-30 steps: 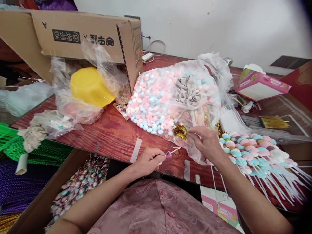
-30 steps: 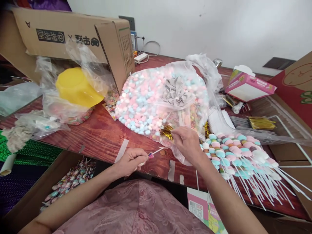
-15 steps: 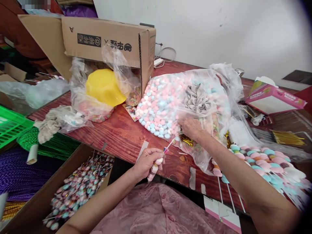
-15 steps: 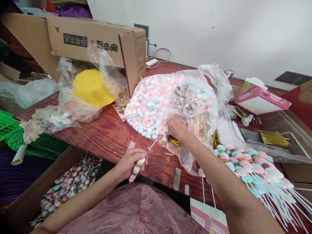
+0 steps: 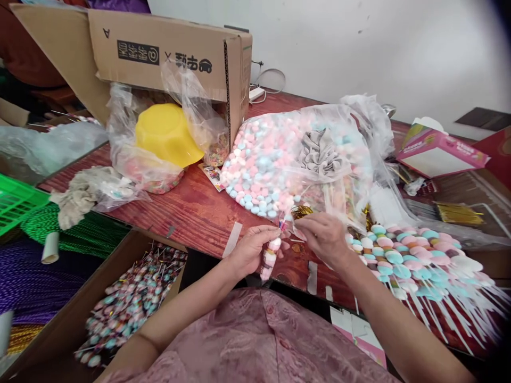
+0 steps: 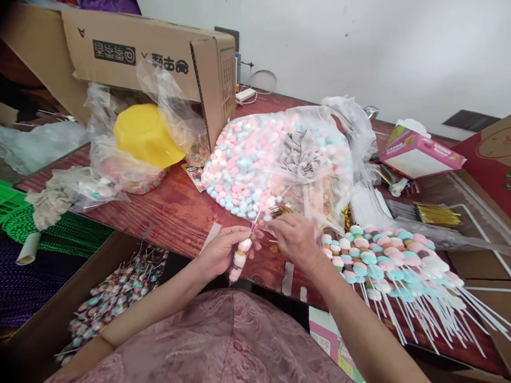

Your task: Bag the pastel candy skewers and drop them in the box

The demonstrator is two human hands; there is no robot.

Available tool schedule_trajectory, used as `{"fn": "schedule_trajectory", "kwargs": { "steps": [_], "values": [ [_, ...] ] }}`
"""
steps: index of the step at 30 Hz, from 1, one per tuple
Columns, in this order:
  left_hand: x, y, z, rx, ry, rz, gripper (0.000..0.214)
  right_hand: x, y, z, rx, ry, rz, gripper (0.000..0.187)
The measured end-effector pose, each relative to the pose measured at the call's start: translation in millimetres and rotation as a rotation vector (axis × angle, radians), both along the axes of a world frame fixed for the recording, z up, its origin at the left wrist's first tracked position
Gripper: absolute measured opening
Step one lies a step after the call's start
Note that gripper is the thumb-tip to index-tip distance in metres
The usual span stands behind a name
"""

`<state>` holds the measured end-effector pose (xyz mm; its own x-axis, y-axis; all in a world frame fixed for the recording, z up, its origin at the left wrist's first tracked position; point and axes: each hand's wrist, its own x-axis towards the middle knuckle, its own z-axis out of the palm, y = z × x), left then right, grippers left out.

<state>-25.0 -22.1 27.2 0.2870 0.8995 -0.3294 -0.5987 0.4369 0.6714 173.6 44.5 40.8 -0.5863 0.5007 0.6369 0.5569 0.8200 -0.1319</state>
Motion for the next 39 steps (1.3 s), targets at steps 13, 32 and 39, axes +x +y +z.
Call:
{"fn": "schedule_trajectory", "kwargs": {
  "steps": [13, 32, 39],
  "values": [
    [12, -16, -5.1, -0.022, 0.121, -0.233, 0.034, 12, -66, -9.0, -0.150, 0.006, 0.163, 0.009],
    [26, -17, -6.8, 0.047, 0.259, -0.265, 0.030, 32, -87, -17.2, -0.776, 0.306, 0.088, 0.007],
    [17, -22, -1.5, 0.154, 0.387, -0.298, 0.029, 22, -93, -24.5, -1.560, 0.924, -0.027, 0.029]
  ]
}}
